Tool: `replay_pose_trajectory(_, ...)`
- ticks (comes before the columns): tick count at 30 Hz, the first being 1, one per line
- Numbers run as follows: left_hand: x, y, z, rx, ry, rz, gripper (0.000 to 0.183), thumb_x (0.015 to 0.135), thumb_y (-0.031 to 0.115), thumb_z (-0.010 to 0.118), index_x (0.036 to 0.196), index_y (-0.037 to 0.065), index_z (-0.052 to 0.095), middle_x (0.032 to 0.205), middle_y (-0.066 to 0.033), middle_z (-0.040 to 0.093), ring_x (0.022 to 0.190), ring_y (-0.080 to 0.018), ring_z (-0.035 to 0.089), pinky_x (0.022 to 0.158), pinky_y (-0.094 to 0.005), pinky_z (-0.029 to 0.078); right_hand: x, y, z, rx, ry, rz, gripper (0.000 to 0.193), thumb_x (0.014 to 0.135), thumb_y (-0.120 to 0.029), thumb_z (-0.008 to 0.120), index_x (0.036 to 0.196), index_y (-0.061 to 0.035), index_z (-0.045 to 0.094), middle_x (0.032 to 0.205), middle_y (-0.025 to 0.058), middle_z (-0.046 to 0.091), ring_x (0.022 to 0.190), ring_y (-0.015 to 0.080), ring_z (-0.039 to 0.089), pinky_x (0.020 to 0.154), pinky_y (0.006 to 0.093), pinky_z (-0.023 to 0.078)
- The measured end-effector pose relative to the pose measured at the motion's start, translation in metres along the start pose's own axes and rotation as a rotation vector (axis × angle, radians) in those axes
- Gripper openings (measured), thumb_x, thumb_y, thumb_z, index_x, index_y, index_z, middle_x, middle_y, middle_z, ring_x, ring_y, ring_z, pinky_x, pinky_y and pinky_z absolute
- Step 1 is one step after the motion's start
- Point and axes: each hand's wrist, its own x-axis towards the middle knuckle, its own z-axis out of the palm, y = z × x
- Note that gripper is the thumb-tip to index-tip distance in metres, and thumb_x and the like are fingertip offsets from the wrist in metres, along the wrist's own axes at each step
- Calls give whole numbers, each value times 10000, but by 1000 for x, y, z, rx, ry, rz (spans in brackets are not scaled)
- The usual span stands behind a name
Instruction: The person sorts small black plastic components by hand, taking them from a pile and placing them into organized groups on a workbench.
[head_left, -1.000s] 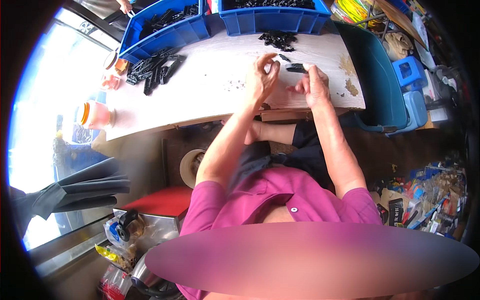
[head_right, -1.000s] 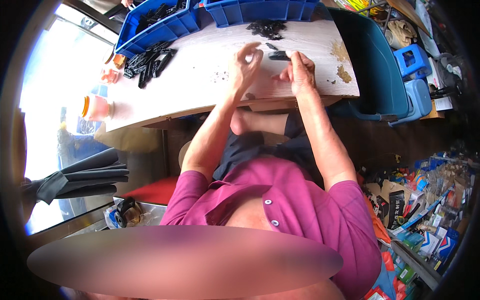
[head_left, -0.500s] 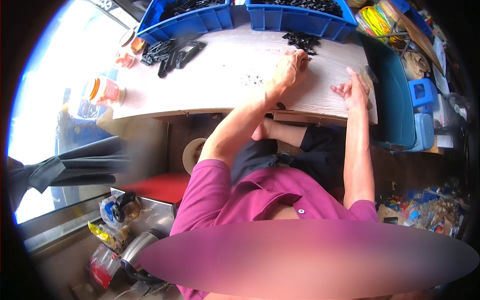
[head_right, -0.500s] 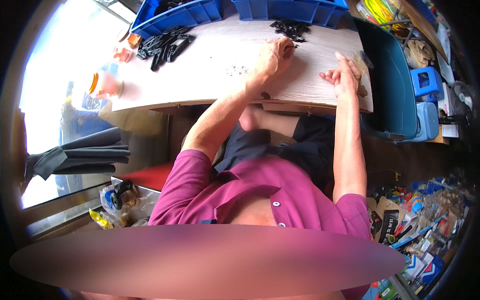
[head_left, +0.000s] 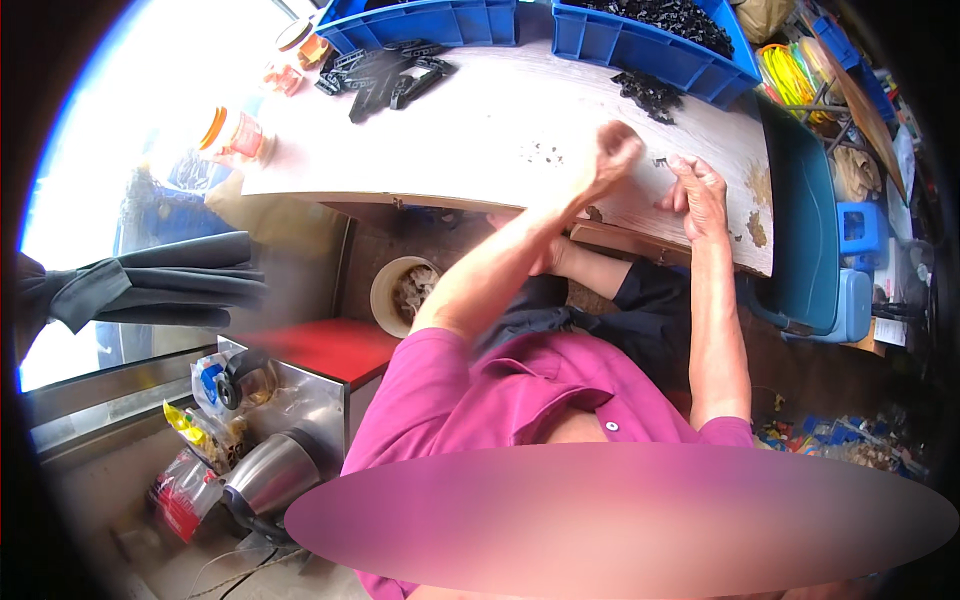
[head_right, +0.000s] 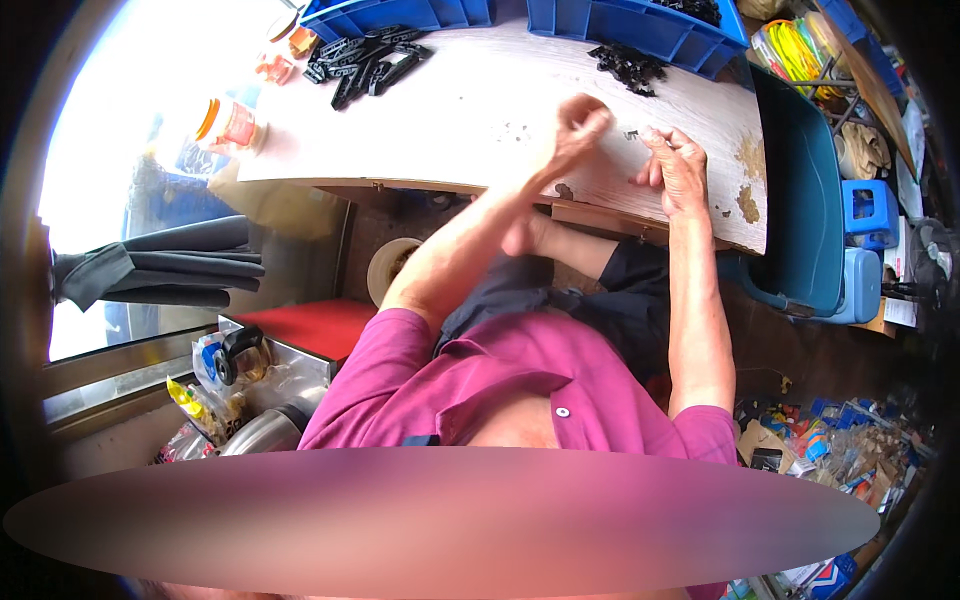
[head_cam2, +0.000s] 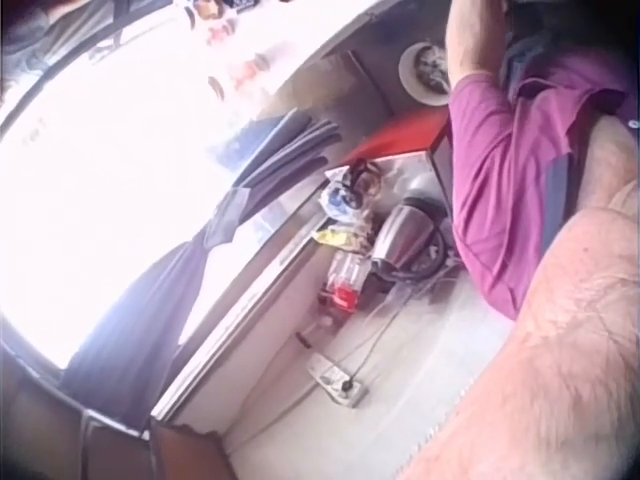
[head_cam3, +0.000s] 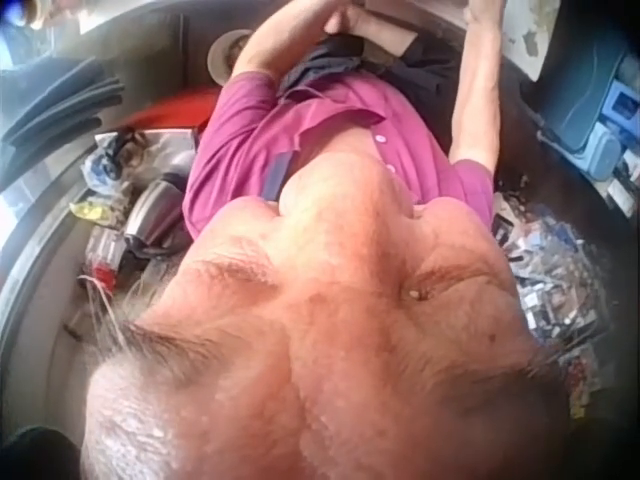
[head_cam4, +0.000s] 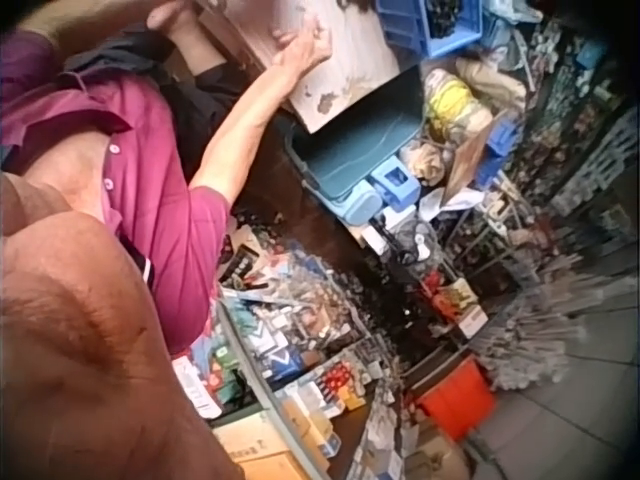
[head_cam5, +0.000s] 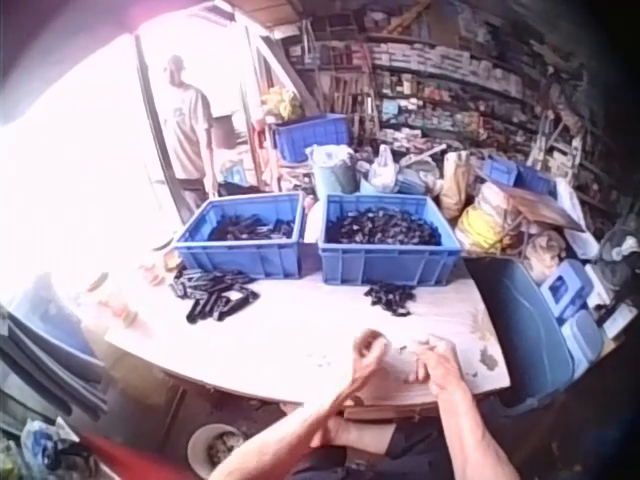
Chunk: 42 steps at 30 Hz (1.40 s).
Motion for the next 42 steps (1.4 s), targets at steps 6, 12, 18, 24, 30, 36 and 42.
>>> replay_pose_trajectory(6,45,-51,-175,1152,686,184,197,857,224,558,849,56,661,982,-124,645,1044,-325,522,840,-496,404,-5,-1,9,102,-20,-68,181,879,-218,675,876,-49,611,460,-3,453,397,124,499,456,322,525)
replay_pose_trajectory(12,37,-81,-207,1360,423,154,165,845,214,556,880,98,669,893,-102,670,953,-323,583,885,-515,382,-4,-3,13,60,30,-97,161,891,-219,664,870,-67,613,465,-8,452,401,117,505,436,306,514)
replay_pose_trajectory(18,17,-55,-173,1111,229,231,185,814,123,578,974,159,663,928,-102,635,978,-325,571,850,-445,448,-4,0,15,73,48,-97,138,899,-199,652,864,-72,613,466,-11,450,401,118,505,428,305,506)
replay_pose_trajectory(24,-20,-27,-137,860,3,345,269,798,47,596,1046,104,681,1095,-169,586,976,-362,564,847,-446,482,-4,-1,14,84,52,-85,141,895,-198,654,835,-81,602,473,-14,448,411,120,510,429,308,502)
replay_pose_trajectory(30,-28,-32,-140,684,251,265,282,806,103,680,1086,89,653,1085,-145,607,964,-339,579,848,-428,478,-5,0,14,77,73,-90,143,890,-201,659,833,-85,598,475,-16,448,427,113,517,443,306,515)
replay_pose_trajectory(36,-27,-27,-141,657,242,53,368,815,225,692,1125,49,604,950,-137,652,944,-322,584,863,-404,456,-4,2,12,58,74,-108,145,885,-205,664,846,-78,606,488,-12,458,442,119,527,448,318,521)
replay_pose_trajectory(42,-3,-43,-153,688,35,265,347,797,50,584,1133,118,633,1003,-151,633,962,-341,574,874,-421,463,-5,2,13,66,64,-109,154,882,-209,667,886,-62,623,493,-11,461,441,119,527,452,322,525)
